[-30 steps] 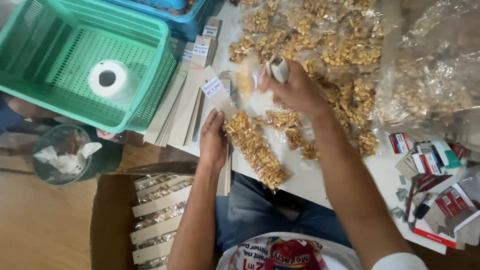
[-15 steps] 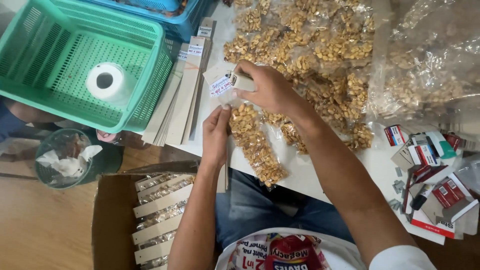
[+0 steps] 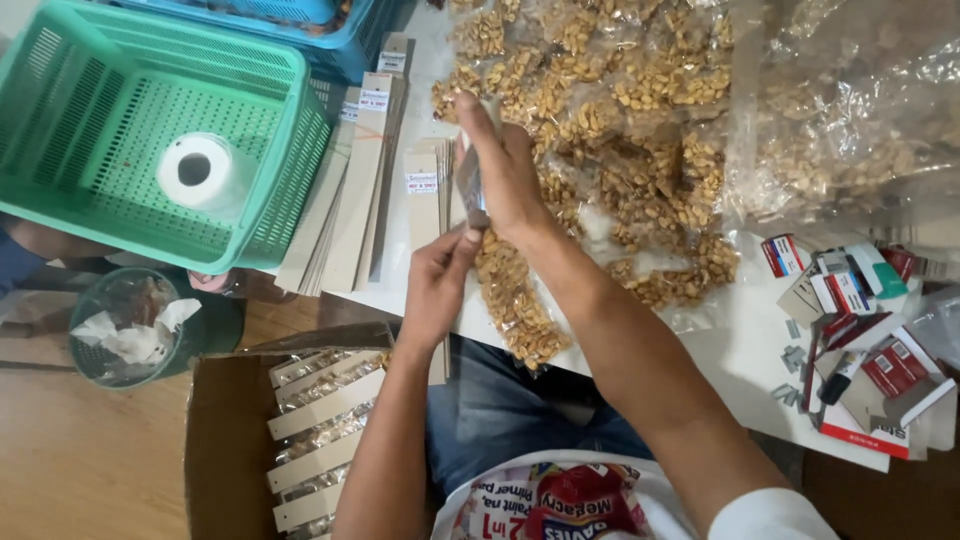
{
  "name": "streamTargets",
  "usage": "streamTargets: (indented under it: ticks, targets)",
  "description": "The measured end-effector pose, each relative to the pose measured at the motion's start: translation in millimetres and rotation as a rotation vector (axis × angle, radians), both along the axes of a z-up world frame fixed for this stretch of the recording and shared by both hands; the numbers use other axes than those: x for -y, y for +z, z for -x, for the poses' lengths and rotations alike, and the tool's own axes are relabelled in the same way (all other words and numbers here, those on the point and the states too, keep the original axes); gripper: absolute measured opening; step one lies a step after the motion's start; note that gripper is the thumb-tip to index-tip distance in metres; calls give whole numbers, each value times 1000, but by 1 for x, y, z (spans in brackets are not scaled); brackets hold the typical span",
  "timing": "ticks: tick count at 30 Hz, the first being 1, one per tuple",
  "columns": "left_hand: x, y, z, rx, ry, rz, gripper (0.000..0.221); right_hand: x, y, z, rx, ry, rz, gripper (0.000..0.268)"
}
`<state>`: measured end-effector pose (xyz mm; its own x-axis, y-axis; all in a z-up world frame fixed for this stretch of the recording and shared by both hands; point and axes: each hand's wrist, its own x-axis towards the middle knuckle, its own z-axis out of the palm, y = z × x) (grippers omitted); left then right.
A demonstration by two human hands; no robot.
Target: Stapling small plastic bags of nuts onto cardboard display strips using a hand stapler.
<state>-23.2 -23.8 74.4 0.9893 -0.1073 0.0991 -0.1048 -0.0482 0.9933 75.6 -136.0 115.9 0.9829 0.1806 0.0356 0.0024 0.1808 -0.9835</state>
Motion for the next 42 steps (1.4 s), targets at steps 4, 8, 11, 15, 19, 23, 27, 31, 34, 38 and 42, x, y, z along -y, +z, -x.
streamTargets:
  ticks: [4,8,11,15,19,23,27,31,34,38,42]
  targets:
    - [3,0,2,27,100,-131,37,21,-14,-2,-104,49,-144,53]
    - [-14,2,18,-159,342,256,23,66,-76,11,292,-68,825,39]
    - [-20,49,38,-173,451,555,18,94,-158,19,670,-82,1197,34]
    - [-53,90,72,-45,584,613,16,99,-187,27,898,-245,1253,40]
    - [-87,113,102,39,765,617,12,102,-203,21,1005,-314,1233,42]
    - [-99,125,122,54,934,617,12,98,-193,25,1014,-329,1164,44]
    - [-113,103,140,27,949,499,12,100,-190,26,999,-307,1170,48]
    - [-132,64,166,83,1080,464,12,96,-184,28,962,-319,1168,48]
    - [-152,49,183,108,1174,261,15,97,-183,28,964,-322,1161,50]
    - [-206,-22,196,-112,1230,-341,18,99,-175,31,945,-250,1202,53]
    - [-275,-261,201,-112,1286,-898,18,99,-179,31,915,-242,1207,59]
